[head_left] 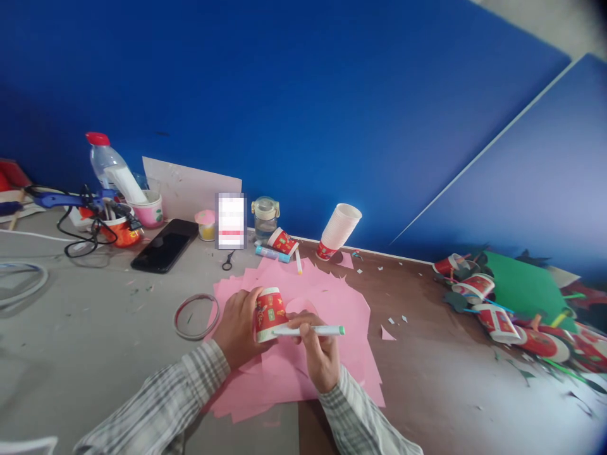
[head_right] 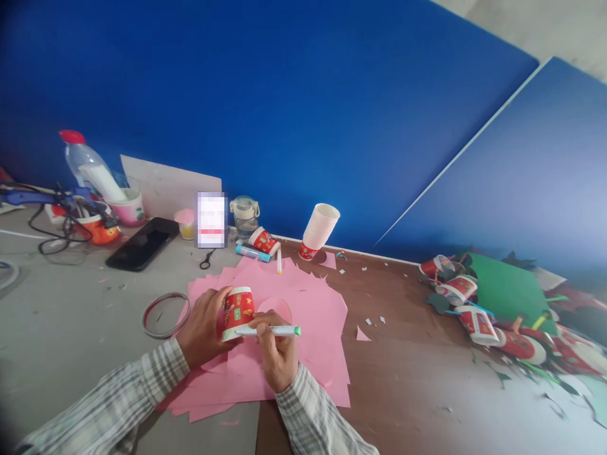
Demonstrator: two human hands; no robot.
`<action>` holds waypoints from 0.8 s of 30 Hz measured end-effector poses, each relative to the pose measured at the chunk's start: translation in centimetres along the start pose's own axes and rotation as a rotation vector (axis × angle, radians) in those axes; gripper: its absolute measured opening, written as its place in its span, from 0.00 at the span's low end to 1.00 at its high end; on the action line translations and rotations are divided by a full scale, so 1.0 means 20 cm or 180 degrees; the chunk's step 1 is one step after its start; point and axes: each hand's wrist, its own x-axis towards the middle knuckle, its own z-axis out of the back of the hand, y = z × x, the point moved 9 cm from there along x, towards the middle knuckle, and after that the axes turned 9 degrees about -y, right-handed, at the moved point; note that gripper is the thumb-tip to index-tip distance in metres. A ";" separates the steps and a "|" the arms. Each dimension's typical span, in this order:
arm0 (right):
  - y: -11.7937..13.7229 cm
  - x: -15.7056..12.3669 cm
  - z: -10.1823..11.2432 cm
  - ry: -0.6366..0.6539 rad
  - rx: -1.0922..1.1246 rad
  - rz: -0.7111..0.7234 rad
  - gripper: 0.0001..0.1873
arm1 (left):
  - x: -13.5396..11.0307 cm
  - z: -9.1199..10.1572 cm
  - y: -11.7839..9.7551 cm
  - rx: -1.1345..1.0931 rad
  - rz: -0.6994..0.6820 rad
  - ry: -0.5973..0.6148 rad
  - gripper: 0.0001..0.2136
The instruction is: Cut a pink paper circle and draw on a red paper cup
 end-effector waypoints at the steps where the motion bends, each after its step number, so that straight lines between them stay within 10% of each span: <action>1: 0.00 0.00 0.00 0.0002 -0.0004 0.0000 0.15 | 0.00 0.00 0.00 0.0026 -0.0016 -0.0010 0.45; 24: 0.06 -0.02 -0.04 0.0184 -0.0094 0.0394 0.12 | 0.01 0.07 -0.07 0.0431 -0.0309 -0.0291 0.39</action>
